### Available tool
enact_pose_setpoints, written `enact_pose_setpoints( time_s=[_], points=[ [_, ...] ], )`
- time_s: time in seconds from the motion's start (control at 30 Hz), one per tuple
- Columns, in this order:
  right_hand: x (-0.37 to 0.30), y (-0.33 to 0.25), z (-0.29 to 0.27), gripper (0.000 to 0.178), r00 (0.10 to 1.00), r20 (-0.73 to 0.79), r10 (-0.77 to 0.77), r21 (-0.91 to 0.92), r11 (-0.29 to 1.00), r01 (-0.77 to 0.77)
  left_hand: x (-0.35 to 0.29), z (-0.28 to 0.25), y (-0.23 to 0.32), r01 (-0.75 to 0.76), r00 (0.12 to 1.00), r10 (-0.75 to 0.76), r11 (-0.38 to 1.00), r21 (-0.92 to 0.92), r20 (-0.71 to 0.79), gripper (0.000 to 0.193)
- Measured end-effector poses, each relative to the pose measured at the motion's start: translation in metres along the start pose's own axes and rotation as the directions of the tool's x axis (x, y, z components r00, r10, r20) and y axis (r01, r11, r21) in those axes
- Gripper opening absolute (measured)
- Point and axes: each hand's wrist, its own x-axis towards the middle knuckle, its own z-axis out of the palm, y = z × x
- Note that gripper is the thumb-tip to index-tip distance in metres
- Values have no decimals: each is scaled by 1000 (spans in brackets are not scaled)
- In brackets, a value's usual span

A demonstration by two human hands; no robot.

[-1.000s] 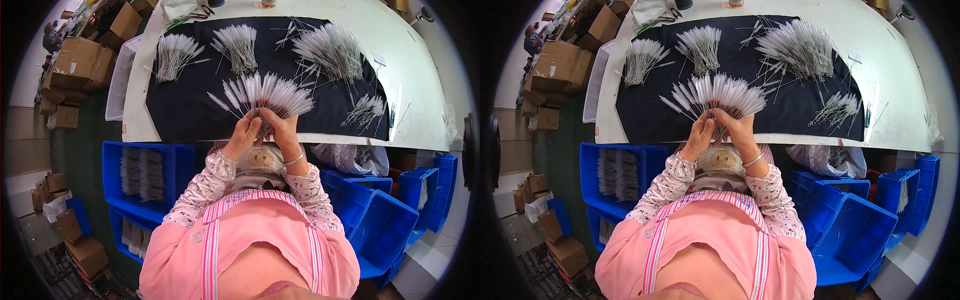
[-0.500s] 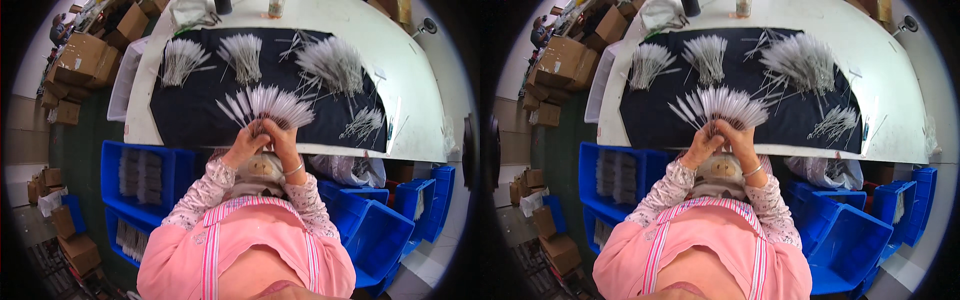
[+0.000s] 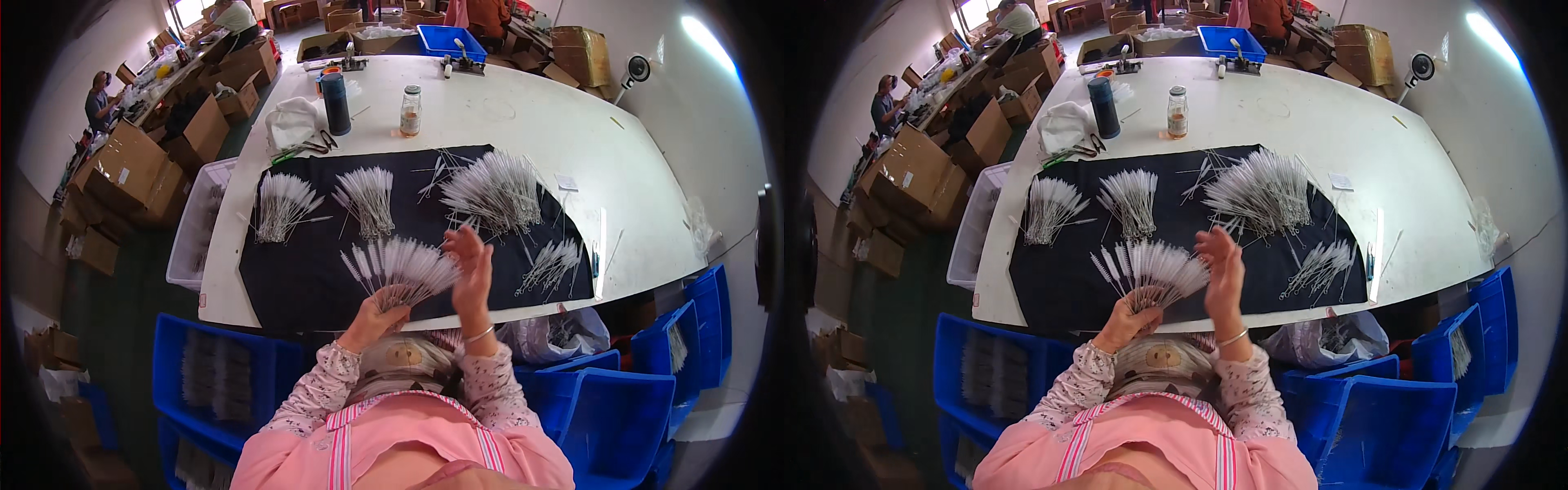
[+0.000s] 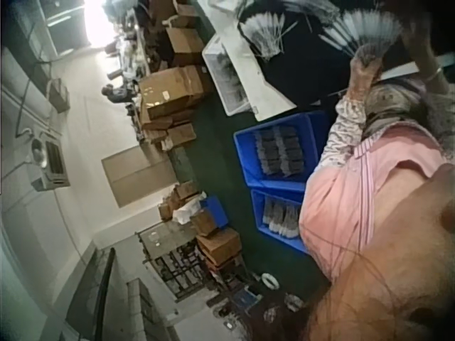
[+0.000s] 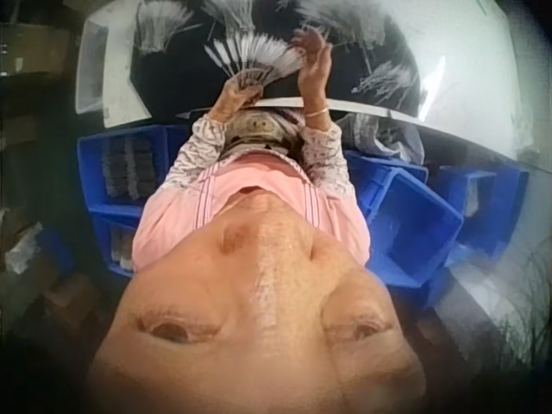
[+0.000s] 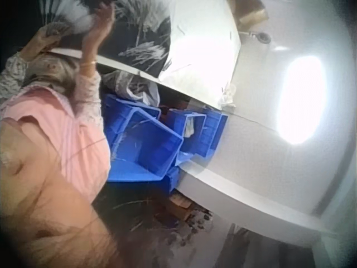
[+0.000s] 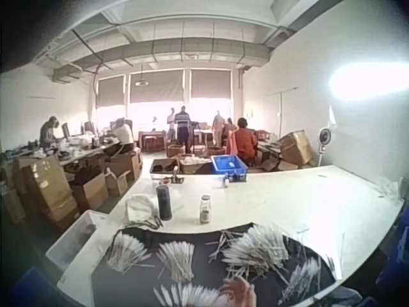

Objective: The person gathers bundles of white bristle brushes from a table and blue bins, aligns them by hand, and secures them with rubber bands. The person then places the finished bundles into a white plastic bin. The task is performed in a workshop setting with other workers visible in the background.

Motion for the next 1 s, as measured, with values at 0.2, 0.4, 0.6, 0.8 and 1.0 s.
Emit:
enact_pose_setpoints(
  time_s=[0.2, 0.4, 0.6, 0.8, 1.0],
  points=[
    [27, -71, 48, 26, 843, 350, 409, -678, 731, -73, -2, -10, -21, -65, 994, 24, 906, 419, 102, 39],
    [33, -64, 59, 22, 772, 499, 394, -819, 506, 271, -6, -13, -28, -106, 989, 45, 879, 465, 140, 39],
    [39, -57, 59, 19, 859, 394, 327, -769, 629, 113, -6, -13, -17, -97, 991, 46, 891, 443, 123, 37],
    [47, -72, 56, 13, 915, 312, 257, -713, 700, 47, 0, -8, -8, -114, 987, 56, 905, 410, 152, 38],
    [50, -68, 61, 16, 892, 312, 327, -687, 726, -26, -8, -9, -10, 49, 992, -79, 961, 271, 101, 38]
  ],
)
